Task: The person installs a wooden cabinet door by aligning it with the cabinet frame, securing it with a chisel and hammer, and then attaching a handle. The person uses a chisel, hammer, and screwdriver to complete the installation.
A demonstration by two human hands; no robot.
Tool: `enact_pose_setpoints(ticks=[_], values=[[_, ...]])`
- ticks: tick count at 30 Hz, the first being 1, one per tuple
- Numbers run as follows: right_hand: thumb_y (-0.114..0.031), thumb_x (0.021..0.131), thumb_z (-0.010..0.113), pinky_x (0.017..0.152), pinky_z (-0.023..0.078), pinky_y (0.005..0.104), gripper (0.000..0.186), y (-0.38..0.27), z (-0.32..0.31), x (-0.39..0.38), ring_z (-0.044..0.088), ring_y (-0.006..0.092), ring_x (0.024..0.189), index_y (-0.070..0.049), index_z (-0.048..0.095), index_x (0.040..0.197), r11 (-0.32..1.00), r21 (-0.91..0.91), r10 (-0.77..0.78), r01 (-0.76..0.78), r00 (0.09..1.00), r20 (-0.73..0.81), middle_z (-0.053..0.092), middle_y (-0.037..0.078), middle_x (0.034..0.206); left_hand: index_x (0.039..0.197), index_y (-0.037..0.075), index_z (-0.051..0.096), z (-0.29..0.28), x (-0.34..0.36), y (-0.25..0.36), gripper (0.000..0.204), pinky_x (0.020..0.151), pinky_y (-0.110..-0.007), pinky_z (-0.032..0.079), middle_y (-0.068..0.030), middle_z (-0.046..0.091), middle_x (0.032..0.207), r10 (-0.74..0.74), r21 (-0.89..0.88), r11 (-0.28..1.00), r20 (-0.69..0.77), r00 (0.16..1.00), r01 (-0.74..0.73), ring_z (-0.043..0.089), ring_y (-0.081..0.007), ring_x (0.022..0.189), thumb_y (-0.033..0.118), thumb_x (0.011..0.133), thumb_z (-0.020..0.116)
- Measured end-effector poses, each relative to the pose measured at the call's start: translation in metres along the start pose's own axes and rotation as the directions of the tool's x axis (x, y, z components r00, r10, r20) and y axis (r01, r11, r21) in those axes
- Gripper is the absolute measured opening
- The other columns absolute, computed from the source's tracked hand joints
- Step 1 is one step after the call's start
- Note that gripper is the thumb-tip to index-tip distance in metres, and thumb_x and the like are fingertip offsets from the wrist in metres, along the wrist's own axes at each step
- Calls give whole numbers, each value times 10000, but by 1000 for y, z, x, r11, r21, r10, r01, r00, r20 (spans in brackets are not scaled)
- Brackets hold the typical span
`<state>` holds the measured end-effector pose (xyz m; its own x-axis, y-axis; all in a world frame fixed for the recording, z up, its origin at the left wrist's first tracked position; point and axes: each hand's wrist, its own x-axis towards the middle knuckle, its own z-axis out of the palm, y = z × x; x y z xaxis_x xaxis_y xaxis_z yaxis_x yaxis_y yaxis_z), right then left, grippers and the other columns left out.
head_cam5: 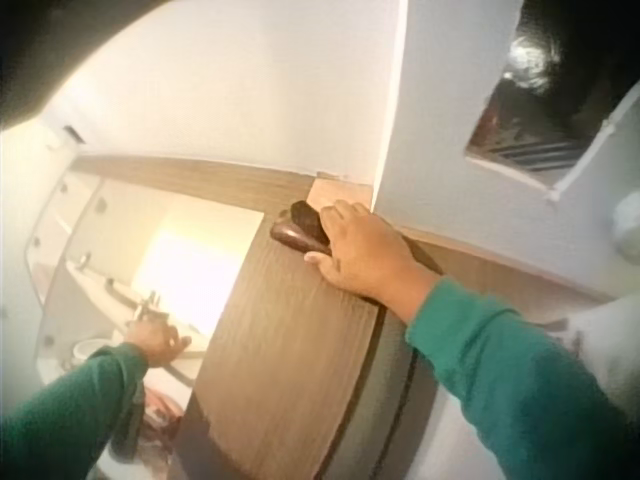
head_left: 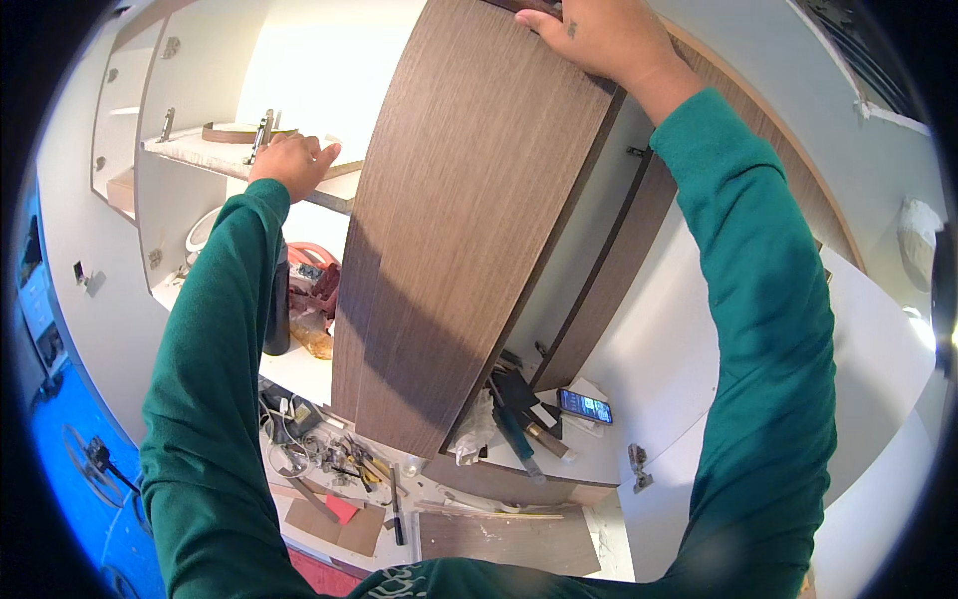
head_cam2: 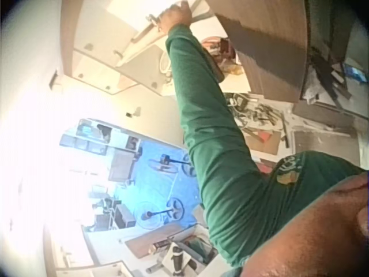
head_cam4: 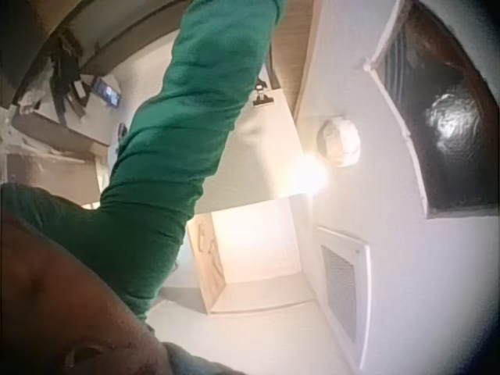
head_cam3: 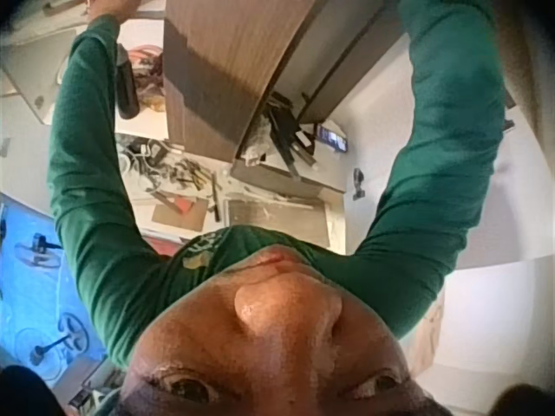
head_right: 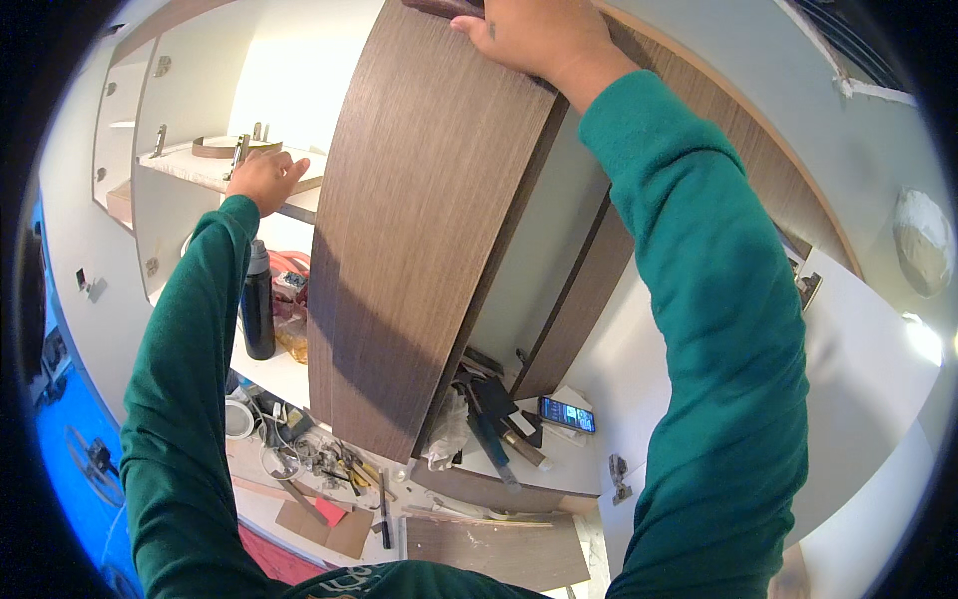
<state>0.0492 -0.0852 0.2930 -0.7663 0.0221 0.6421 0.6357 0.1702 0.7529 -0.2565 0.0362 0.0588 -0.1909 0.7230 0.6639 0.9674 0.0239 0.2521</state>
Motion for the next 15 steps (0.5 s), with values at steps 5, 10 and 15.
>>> enact_pose_setpoints(ticks=[5, 10, 15], values=[[-330, 913, 701, 987, 478, 471, 519, 15, -14, -25, 581, 411, 1123, 70, 560, 1213, 998, 16, 59, -60, 998, 36, 607, 258, 1170, 996, 53, 745, 9, 2, -1, 599, 1005, -498, 475, -172, 725, 1047, 9, -35, 999, -107, 994, -13, 618, -351, 1118, 581, 1018, 463], [-346, 918, 700, 959, 477, 475, 526, 34, -31, -60, 583, 419, 1100, 76, 560, 1200, 998, 13, -55, 56, 998, -33, 605, 254, 1148, 1018, 53, 740, 10, 5, -8, 597, 1000, -491, 470, -172, 713, 1106, 24, -47, 999, -93, 995, -28, 614, -350, 1123, 581, 1020, 462], [-411, 913, 724, 893, 500, 445, 542, 74, -31, -98, 615, 363, 1012, -21, 598, 1268, 998, 24, 52, -51, 997, -53, 641, 165, 1103, 1027, 61, 742, 9, 0, -2, 603, 1015, -490, 459, -172, 712, 1098, 39, -34, 998, -108, 993, -43, 603, -353, 1142, 588, 1021, 449]])
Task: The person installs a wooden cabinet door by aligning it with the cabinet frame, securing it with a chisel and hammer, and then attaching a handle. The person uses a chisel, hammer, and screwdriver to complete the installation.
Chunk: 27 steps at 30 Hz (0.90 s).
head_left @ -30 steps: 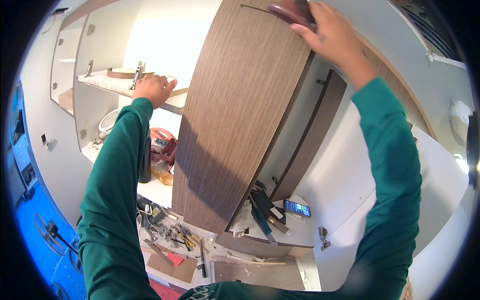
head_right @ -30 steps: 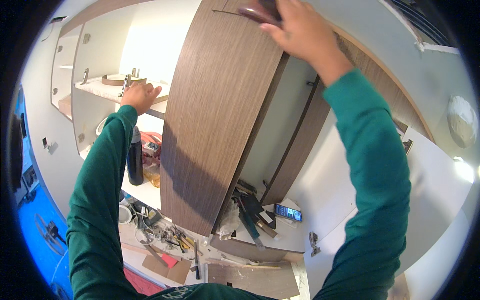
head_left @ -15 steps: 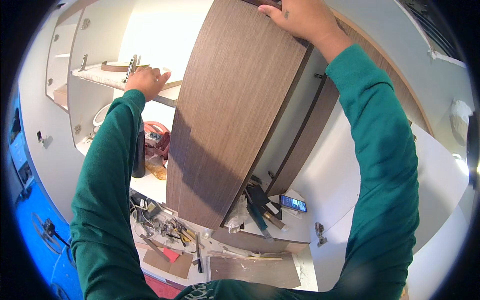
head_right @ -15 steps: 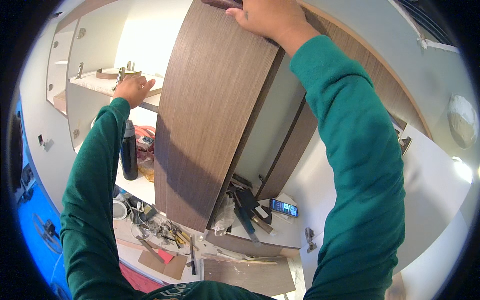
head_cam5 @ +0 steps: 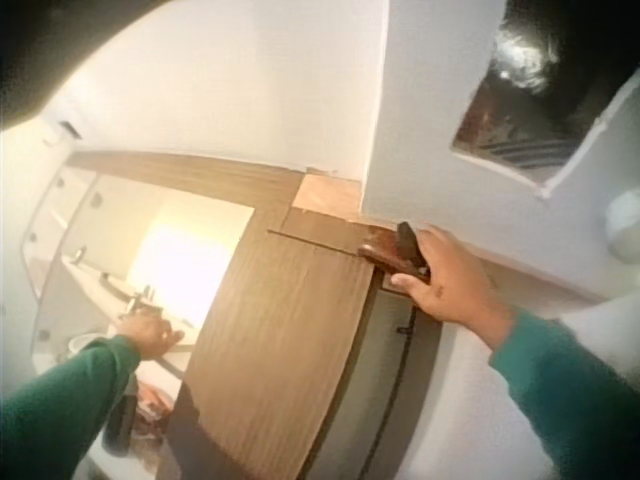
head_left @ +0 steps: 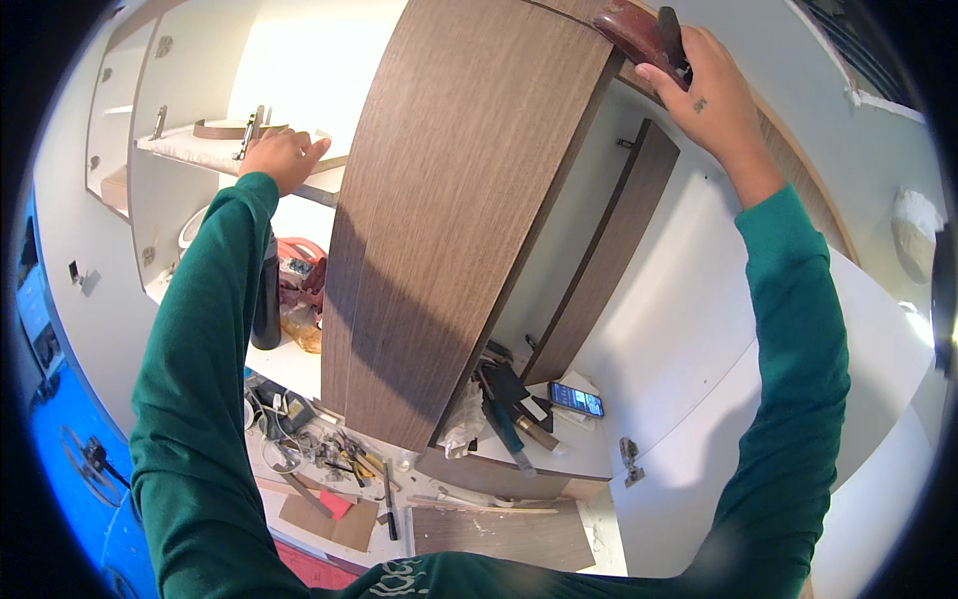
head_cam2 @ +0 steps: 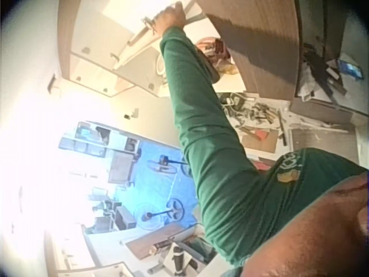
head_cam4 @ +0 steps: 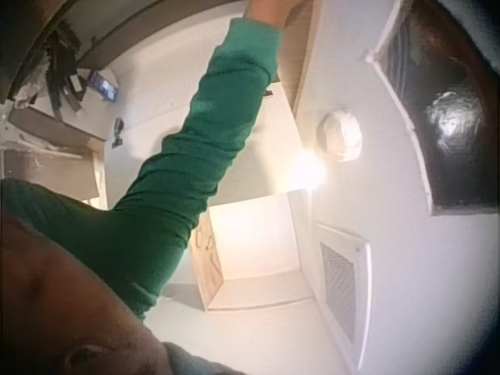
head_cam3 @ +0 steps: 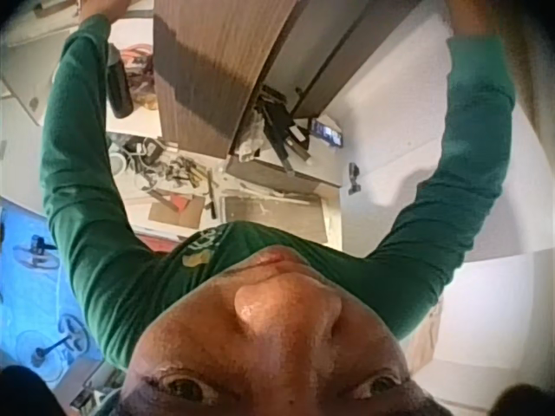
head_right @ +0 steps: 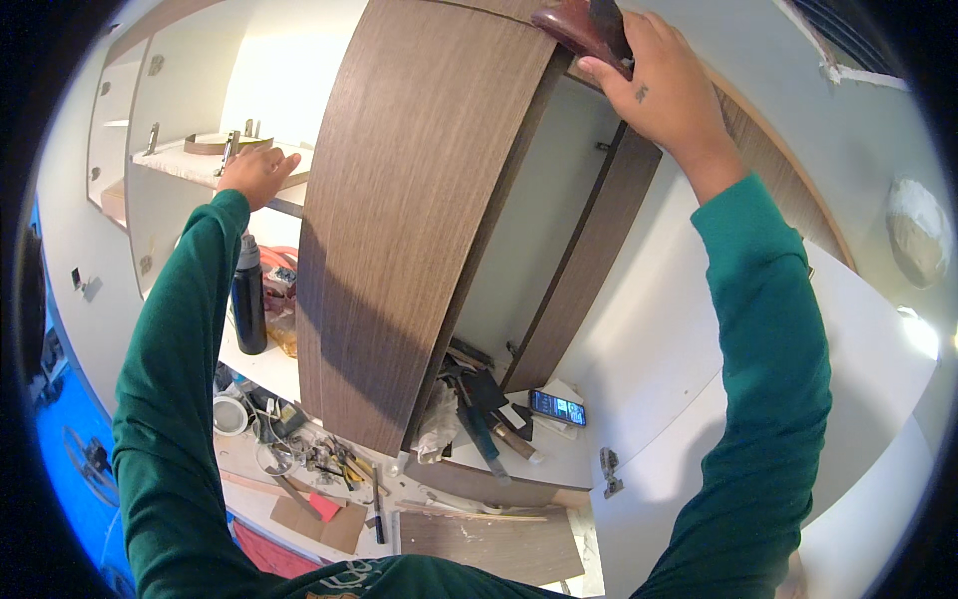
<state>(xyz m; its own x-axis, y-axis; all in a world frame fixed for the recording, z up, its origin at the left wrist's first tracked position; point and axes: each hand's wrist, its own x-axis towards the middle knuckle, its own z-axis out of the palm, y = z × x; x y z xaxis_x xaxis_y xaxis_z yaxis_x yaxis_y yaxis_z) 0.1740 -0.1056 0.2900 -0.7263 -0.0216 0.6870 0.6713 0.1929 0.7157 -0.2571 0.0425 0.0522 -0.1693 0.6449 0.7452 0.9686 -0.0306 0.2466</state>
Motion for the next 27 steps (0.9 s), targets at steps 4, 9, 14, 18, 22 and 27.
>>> enact_pose_setpoints(ticks=[4, 9, 14, 18, 22, 27], values=[[-405, 908, 734, 896, 499, 439, 539, -12, 12, 20, 617, 355, 1019, -21, 599, 1261, 996, 49, -77, 80, 995, -68, 644, 163, 1103, 1026, 65, 743, 1, 1, 0, 602, 1024, -497, 455, -173, 711, 1094, -12, 1, 1000, -7, 1000, 12, 594, -358, 1151, 583, 1026, 435], [-328, 918, 702, 972, 481, 474, 499, -72, 28, 79, 593, 395, 1095, 74, 579, 1188, 1000, 20, 5, -7, 996, 93, 613, 245, 1156, 1139, 79, 750, -4, 3, 2, 662, 1089, -506, 425, -173, 695, 1205, -34, 20, 999, 91, 995, 33, 588, -353, 1230, 611, 1034, 369], [-315, 938, 686, 993, 492, 456, 462, -111, 48, 120, 603, 369, 1110, 64, 602, 1188, 999, 34, -9, 6, 995, 100, 623, 227, 1173, 991, 47, 736, 7, 7, -2, 560, 1009, -493, 471, -172, 717, 1081, 9, 1, 1000, -12, 1000, -9, 620, -367, 1105, 528, 1036, 454], [-331, 938, 690, 1001, 492, 456, 478, -120, 53, 129, 603, 367, 1130, 60, 602, 1198, 998, 50, -43, 41, 998, 46, 627, 223, 1183, 960, 49, 741, 4, 5, -7, 545, 983, -502, 478, -180, 718, 1058, -9, -34, 999, -17, 1000, 9, 624, -364, 1105, 535, 1017, 501], [-332, 933, 696, 1006, 492, 452, 474, -102, 45, 119, 606, 362, 1134, 60, 605, 1185, 1000, 21, 9, -12, 992, 126, 631, 217, 1183, 1111, 70, 746, -2, 5, 0, 641, 1048, -486, 470, -169, 724, 1152, -27, 36, 999, 90, 996, 24, 623, -349, 1178, 594, 1039, 384], [-319, 915, 710, 992, 491, 453, 472, -90, 37, 103, 603, 380, 1119, 65, 597, 1167, 1000, 9, -27, 26, 992, 120, 627, 233, 1181, 1028, 52, 738, 3, 6, -7, 590, 997, -489, 484, -173, 724, 1080, -17, 6, 1000, 21, 1000, 17, 627, -355, 1128, 573, 1022, 460]])
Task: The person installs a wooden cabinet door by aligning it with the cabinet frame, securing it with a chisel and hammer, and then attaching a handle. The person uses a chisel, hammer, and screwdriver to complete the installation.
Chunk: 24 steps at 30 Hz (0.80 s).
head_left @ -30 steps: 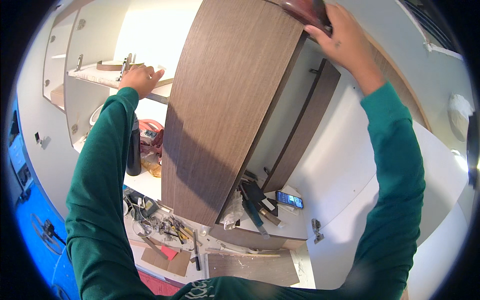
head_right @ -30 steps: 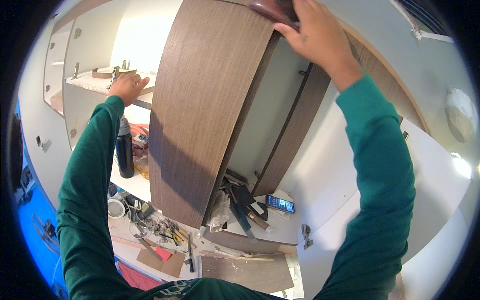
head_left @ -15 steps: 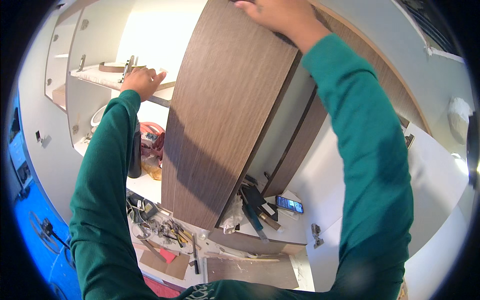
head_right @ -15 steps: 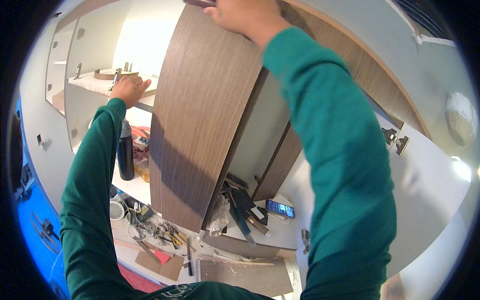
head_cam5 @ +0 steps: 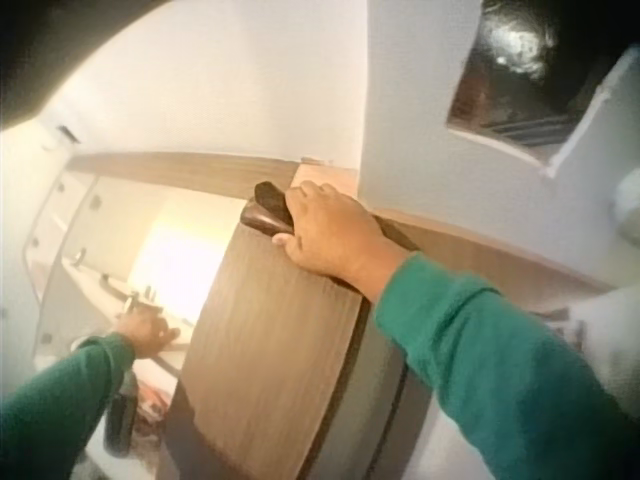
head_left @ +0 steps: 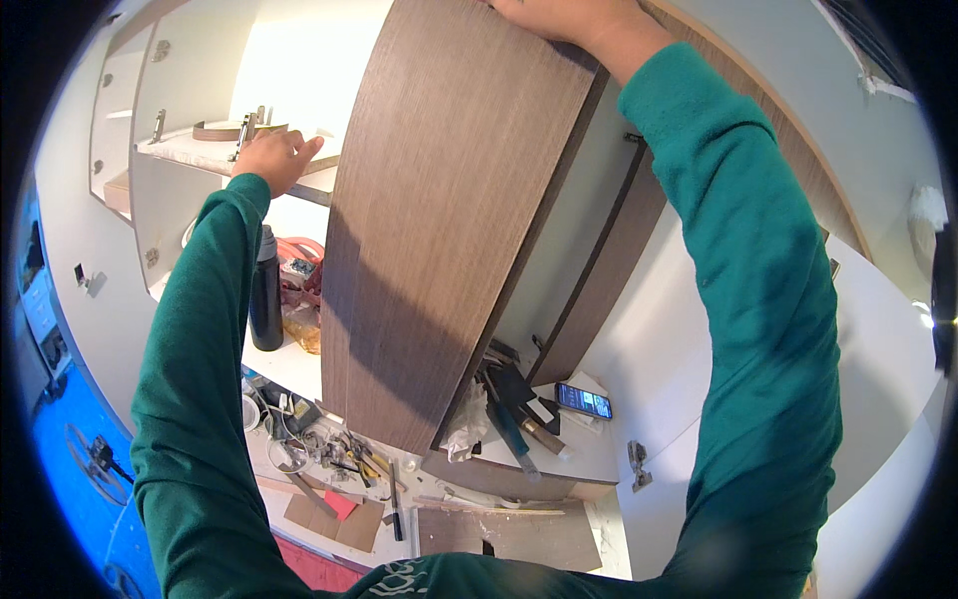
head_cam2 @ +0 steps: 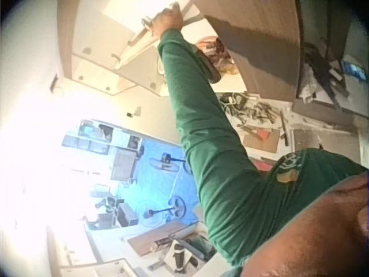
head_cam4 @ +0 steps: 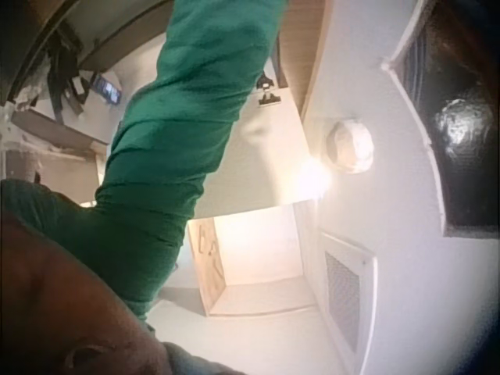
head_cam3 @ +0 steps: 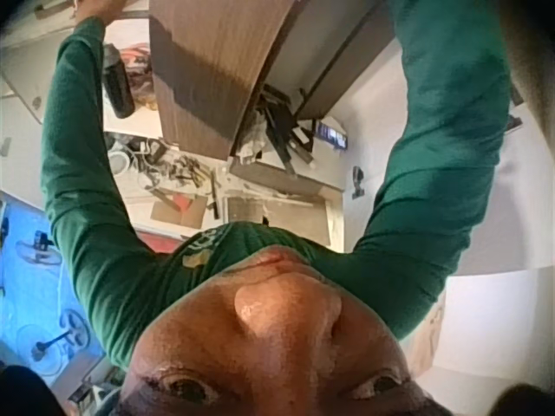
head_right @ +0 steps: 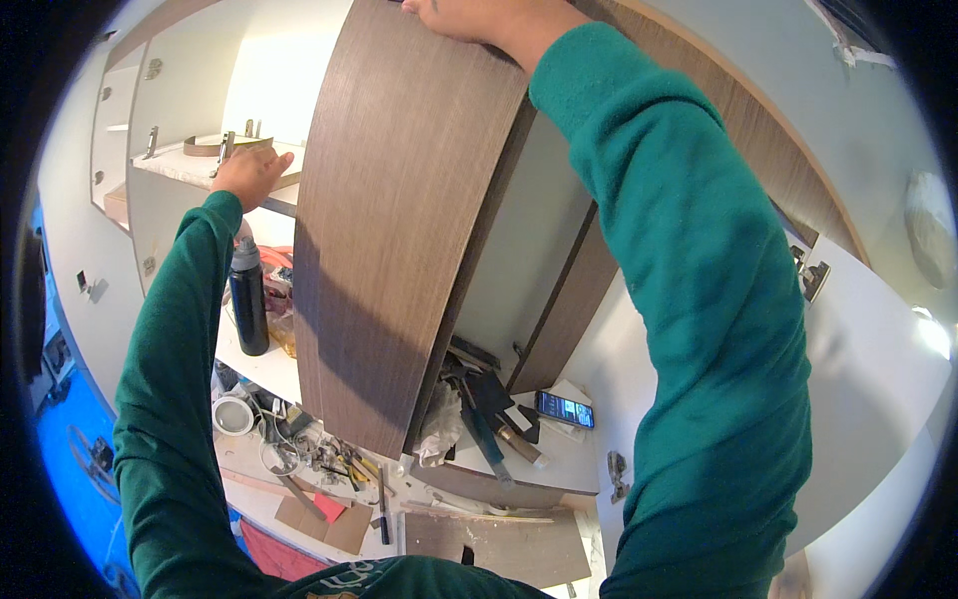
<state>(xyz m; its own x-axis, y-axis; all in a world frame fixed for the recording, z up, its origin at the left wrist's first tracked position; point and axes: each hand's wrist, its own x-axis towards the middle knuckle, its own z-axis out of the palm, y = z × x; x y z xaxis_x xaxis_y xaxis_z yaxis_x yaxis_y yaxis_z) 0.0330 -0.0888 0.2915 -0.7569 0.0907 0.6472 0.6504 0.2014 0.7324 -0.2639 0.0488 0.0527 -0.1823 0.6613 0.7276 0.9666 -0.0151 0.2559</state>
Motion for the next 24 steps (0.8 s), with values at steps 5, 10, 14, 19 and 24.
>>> enact_pose_setpoints(ticks=[5, 10, 14, 19, 24], values=[[-304, 897, 721, 982, 483, 469, 474, 11, 0, -16, 599, 390, 1101, 65, 584, 1161, 997, 52, -51, 54, 997, -49, 621, 245, 1176, 1118, 69, 738, -5, 0, 6, 638, 1060, -482, 456, -160, 717, 1174, 5, 6, 1000, 78, 997, -5, 613, -347, 1195, 605, 1031, 403], [-302, 898, 718, 986, 481, 466, 485, 26, 1, -34, 596, 398, 1099, 64, 575, 1182, 996, 2, -93, 94, 987, -128, 617, 247, 1187, 1117, 63, 746, 2, 6, -6, 647, 1058, -493, 454, -174, 708, 1168, 29, 3, 1000, 65, 997, -29, 613, -348, 1193, 605, 1032, 402], [-324, 901, 720, 990, 478, 461, 522, 32, -13, -53, 591, 406, 1095, 65, 569, 1213, 997, -36, -75, 73, 995, -60, 611, 248, 1176, 954, 30, 731, 6, -1, -1, 570, 950, -469, 494, -172, 727, 1003, 55, -47, 997, -61, 997, -58, 656, -371, 1031, 532, 1030, 472], [-399, 913, 734, 888, 501, 430, 524, 78, -10, -87, 624, 345, 1022, -20, 605, 1251, 990, -76, -132, 117, 960, -246, 648, 160, 1115, 988, 47, 736, 6, 1, -4, 593, 972, -475, 481, -154, 719, 1039, 59, -52, 997, -69, 996, -62, 637, -344, 1083, 561, 1036, 443], [-397, 886, 743, 884, 502, 475, 506, 89, -37, -126, 622, 391, 1015, -40, 614, 1220, 989, -41, 131, -140, 977, -167, 652, 171, 1075, 1179, 85, 737, -9, -4, 7, 684, 1083, -503, 432, -176, 696, 1205, 59, 24, 998, 88, 994, -61, 593, -358, 1228, 628, 1034, 346]])
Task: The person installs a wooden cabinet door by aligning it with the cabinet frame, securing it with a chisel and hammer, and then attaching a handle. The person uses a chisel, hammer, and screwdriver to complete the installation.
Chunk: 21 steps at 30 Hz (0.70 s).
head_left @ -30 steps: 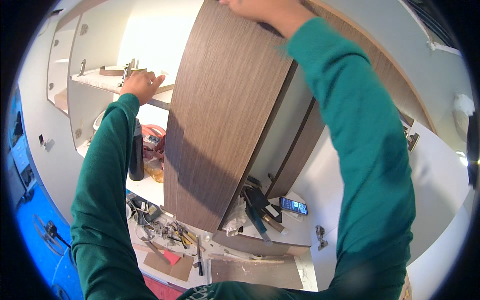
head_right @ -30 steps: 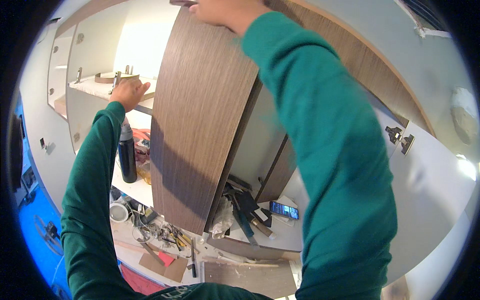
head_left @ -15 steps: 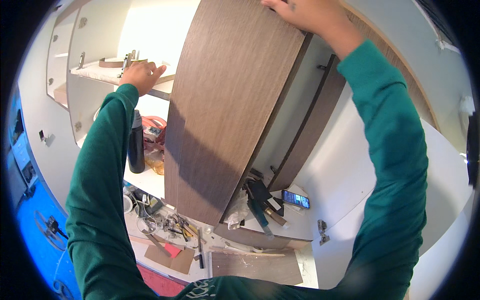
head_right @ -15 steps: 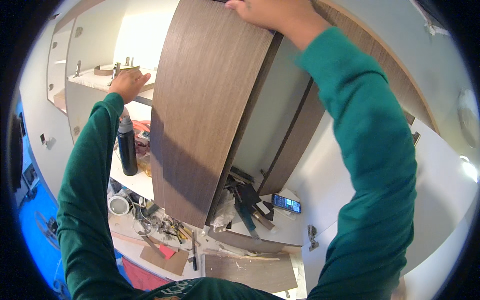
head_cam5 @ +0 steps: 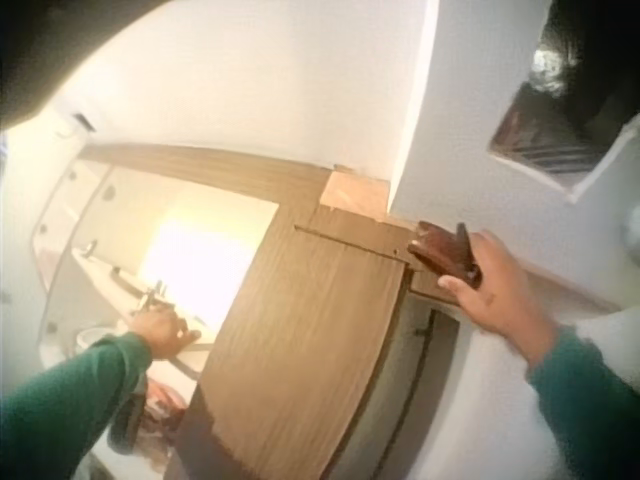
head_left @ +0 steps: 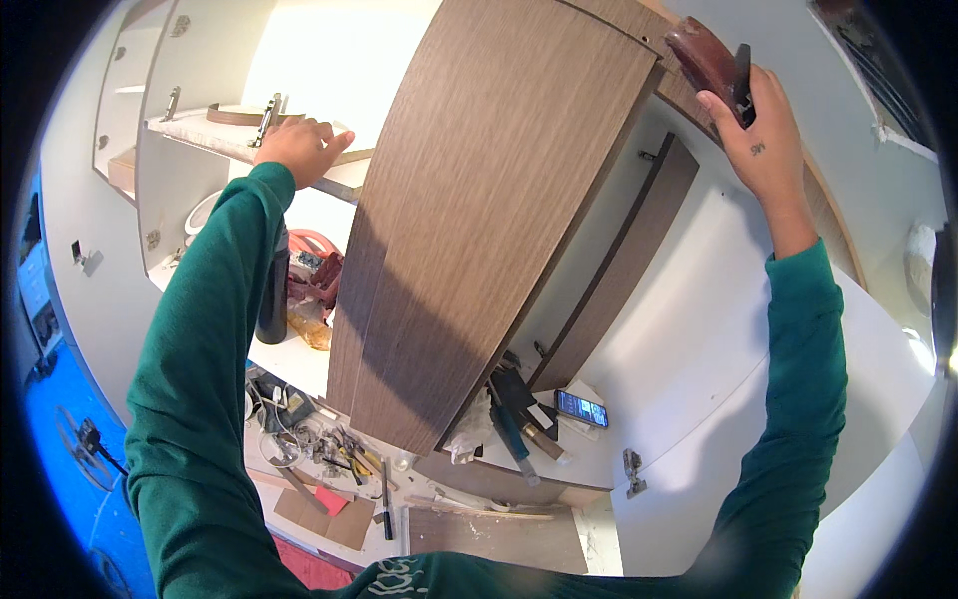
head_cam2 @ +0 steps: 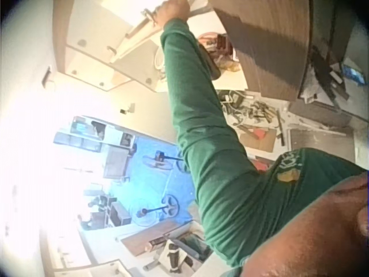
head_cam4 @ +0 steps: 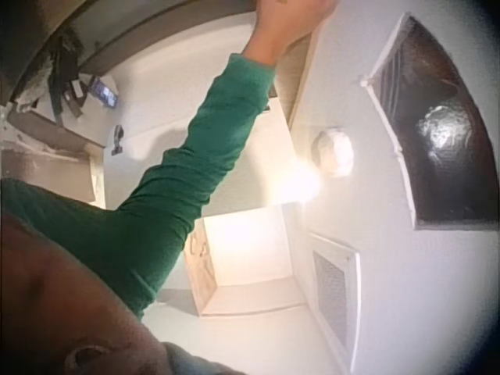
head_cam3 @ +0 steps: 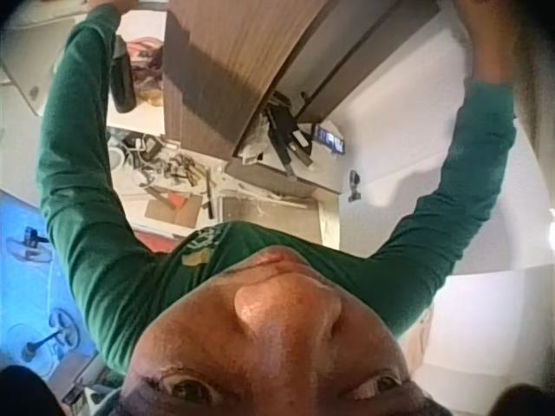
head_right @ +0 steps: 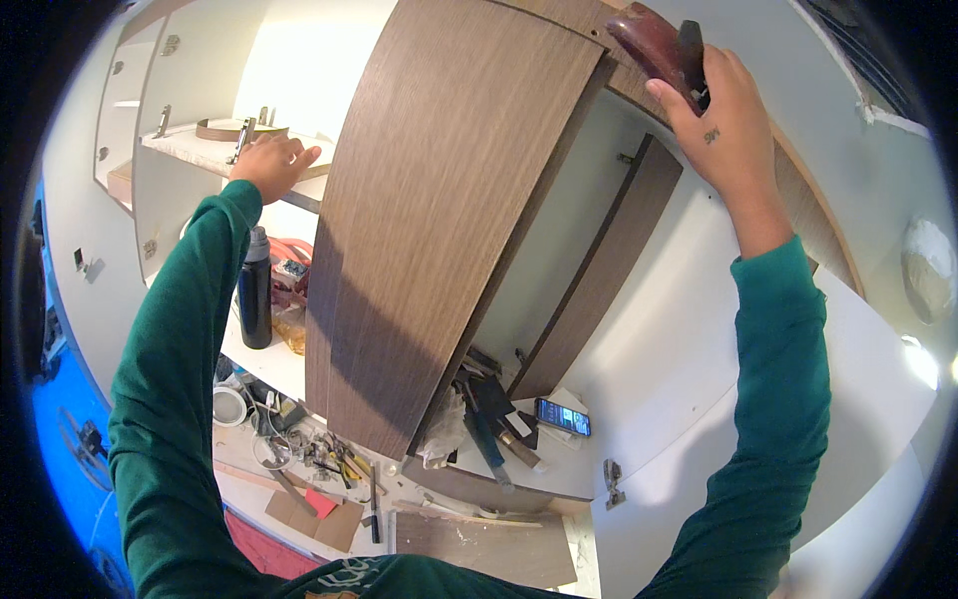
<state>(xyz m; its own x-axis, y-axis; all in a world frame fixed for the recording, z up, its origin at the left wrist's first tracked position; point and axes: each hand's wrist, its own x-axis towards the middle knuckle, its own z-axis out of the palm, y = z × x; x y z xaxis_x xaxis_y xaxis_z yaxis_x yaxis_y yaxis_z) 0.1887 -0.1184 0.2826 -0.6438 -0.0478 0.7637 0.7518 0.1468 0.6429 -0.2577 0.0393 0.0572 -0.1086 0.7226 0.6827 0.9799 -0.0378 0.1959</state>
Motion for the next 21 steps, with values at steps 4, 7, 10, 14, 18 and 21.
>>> enact_pose_setpoints(ticks=[4, 7, 10, 14, 18, 21], values=[[-396, 895, 737, 872, 502, 468, 494, -7, 7, 24, 613, 388, 995, -34, 612, 1208, 998, -27, -52, 51, 999, -17, 636, 162, 1057, 1196, 97, 736, 4, 4, -4, 688, 1096, -505, 424, -179, 690, 1225, -11, 6, 1000, -29, 1000, 12, 586, -371, 1241, 632, 1037, 332], [-382, 924, 720, 864, 497, 436, 473, -41, 28, 56, 612, 366, 951, -18, 618, 1208, 972, 119, -192, 202, 977, -90, 637, 161, 1056, 1199, 100, 736, 4, 4, -4, 689, 1099, -504, 423, -179, 691, 1224, -20, -8, 1000, -24, 1000, 20, 585, -367, 1248, 632, 1039, 328], [-337, 923, 703, 987, 476, 463, 500, -103, 27, 87, 594, 396, 1087, 64, 573, 1192, 997, 78, 3, -20, 977, 213, 609, 244, 1164, 1023, 81, 742, 12, 1, -13, 624, 1023, -497, 443, -145, 710, 1057, -25, -18, 1000, -141, 990, 23, 611, -338, 1130, 593, 1043, 386], [-339, 936, 692, 980, 484, 465, 478, -128, 56, 118, 600, 380, 1088, 65, 584, 1167, 988, 27, -153, 151, 973, 174, 613, 235, 1157, 1022, 81, 742, 17, 6, -6, 623, 1008, -490, 456, -135, 715, 1031, -19, -32, 999, -152, 988, 14, 619, -336, 1109, 597, 1040, 394], [-336, 936, 692, 963, 494, 463, 467, -143, 75, 139, 605, 371, 1080, 65, 594, 1154, 984, 42, -179, 175, 978, 109, 617, 229, 1125, 1020, 79, 740, 16, 6, -10, 629, 994, -483, 469, -130, 716, 1015, -15, -40, 999, -155, 988, 9, 621, -340, 1097, 602, 1040, 392], [-336, 931, 696, 961, 495, 464, 470, -151, 64, 134, 603, 374, 1080, 67, 595, 1151, 985, 71, -165, 156, 974, 158, 618, 232, 1119, 1106, 87, 743, 8, 3, -7, 660, 1033, -492, 462, -154, 714, 1115, -13, -42, 999, -86, 996, 9, 641, -344, 1125, 620, 1042, 360]])
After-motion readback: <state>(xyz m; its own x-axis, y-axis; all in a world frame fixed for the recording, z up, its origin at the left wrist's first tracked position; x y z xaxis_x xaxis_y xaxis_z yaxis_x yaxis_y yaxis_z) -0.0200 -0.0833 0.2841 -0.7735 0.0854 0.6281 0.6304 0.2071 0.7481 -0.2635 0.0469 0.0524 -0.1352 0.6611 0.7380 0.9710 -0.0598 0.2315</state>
